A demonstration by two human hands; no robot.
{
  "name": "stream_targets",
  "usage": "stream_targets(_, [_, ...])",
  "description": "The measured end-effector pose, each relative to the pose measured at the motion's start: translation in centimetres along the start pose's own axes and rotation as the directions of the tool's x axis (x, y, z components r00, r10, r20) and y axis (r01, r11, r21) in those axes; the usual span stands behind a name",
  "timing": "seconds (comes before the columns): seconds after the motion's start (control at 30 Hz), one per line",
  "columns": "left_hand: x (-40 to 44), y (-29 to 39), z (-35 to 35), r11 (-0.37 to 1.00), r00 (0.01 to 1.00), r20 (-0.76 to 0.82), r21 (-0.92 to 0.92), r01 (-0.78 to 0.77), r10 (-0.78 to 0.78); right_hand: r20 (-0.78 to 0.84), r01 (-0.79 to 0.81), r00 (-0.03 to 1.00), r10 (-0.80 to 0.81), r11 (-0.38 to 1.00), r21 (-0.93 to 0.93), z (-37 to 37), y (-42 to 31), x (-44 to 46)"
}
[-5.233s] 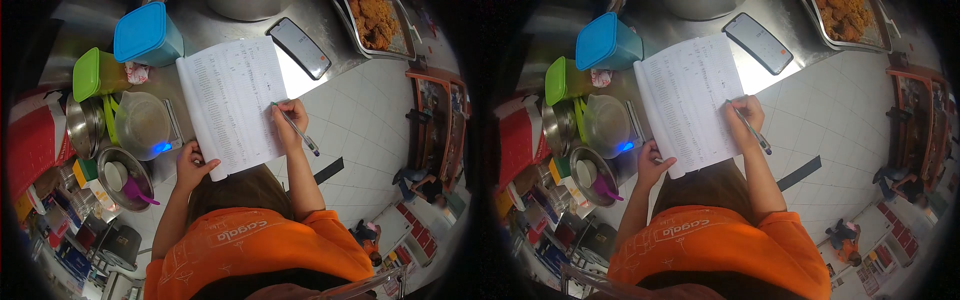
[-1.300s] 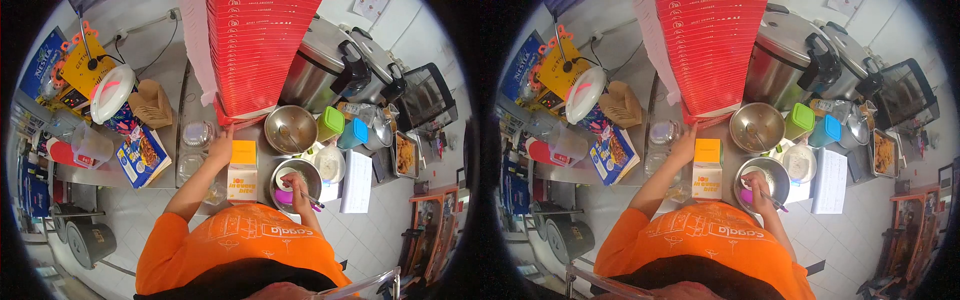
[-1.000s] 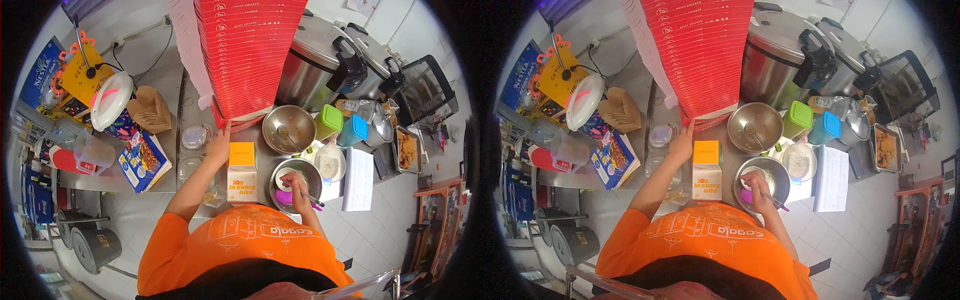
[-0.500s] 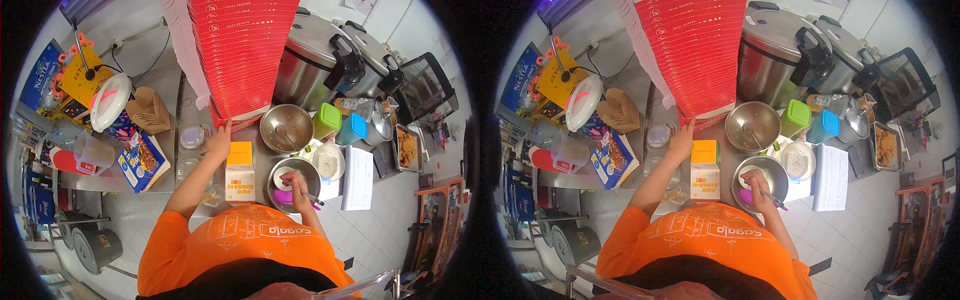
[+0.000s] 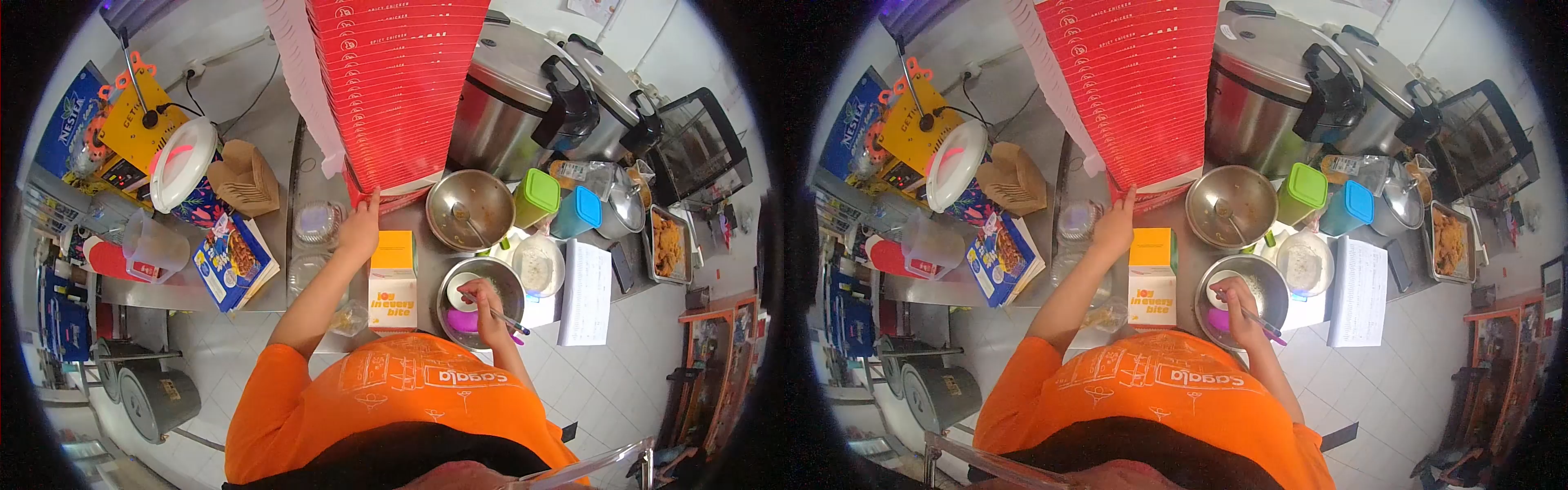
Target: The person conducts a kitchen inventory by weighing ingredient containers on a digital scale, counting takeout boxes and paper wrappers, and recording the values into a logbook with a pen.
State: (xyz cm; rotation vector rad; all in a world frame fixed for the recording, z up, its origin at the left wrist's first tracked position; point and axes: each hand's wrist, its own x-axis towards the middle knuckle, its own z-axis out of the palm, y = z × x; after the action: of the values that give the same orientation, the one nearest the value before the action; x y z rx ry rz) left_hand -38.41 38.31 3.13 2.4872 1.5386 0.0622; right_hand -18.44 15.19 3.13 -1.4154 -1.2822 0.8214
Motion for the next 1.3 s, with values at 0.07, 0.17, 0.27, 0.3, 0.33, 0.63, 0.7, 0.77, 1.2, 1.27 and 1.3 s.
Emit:
stream_targets(0.07, [0.0,0.0,0.0,1.000,1.000,0.007,-0.003,0.006,-0.006,0.000,-0.009,1.000,0.009,1.000,0.004,-0.1,0.0,0.0])
stream_targets(0.17, [-0.1,0.2,-0.3,1.000,1.000,0.010,-0.015,0.010,-0.010,-0.003,-0.014,1.000,0.015,1.000,0.021,-0.1,0.0,0.0])
stream_targets(0.27, [-0.1,0.0,-0.2,0.998,0.998,-0.061,-0.062,-0.001,-0.002,-0.001,-0.016,1.000,0.017,0.999,0.036,-0.2,0.1,0.1])
stream_targets(0.3, [-0.1,-0.1,-0.2,0.997,0.995,-0.095,-0.082,-0.008,0.000,0.001,-0.015,1.000,0.015,0.999,0.032,-0.2,0.1,0.1])
stream_targets(0.33, [-0.2,0.0,-0.5,0.996,0.997,-0.080,-0.084,-0.004,-0.003,0.002,-0.013,1.000,0.013,1.000,0.028,-0.2,-0.1,0.1])
stream_targets(0.63, [-0.1,0.1,-1.0,1.000,0.997,-0.074,0.000,-0.009,0.009,0.020,-0.049,0.999,0.048,0.998,0.038,-0.3,-0.1,0.2])
stream_targets(0.7, [-0.1,0.1,-0.9,1.000,0.995,-0.100,-0.005,-0.009,0.008,0.026,-0.045,0.999,0.044,0.998,0.036,-0.4,-0.1,0.2])
stream_targets(0.77, [-0.4,0.5,-2.1,0.996,0.998,-0.055,-0.080,0.028,-0.033,0.034,-0.035,0.999,0.034,0.999,0.025,-0.4,0.0,0.2])
stream_targets(1.2, [-0.3,0.5,-2.6,0.996,0.998,-0.048,-0.078,0.037,-0.041,0.000,0.013,1.000,-0.013,1.000,0.025,0.0,0.0,0.3])
stream_targets(1.27, [-0.3,0.3,-2.3,0.997,0.995,-0.093,-0.081,0.019,-0.026,0.008,0.009,1.000,-0.009,1.000,0.017,-0.1,0.1,0.3])
stream_targets(1.3, [-0.3,0.2,-2.2,0.997,0.993,-0.116,-0.082,0.009,-0.018,0.006,0.006,1.000,-0.006,1.000,0.025,-0.1,0.2,0.3])
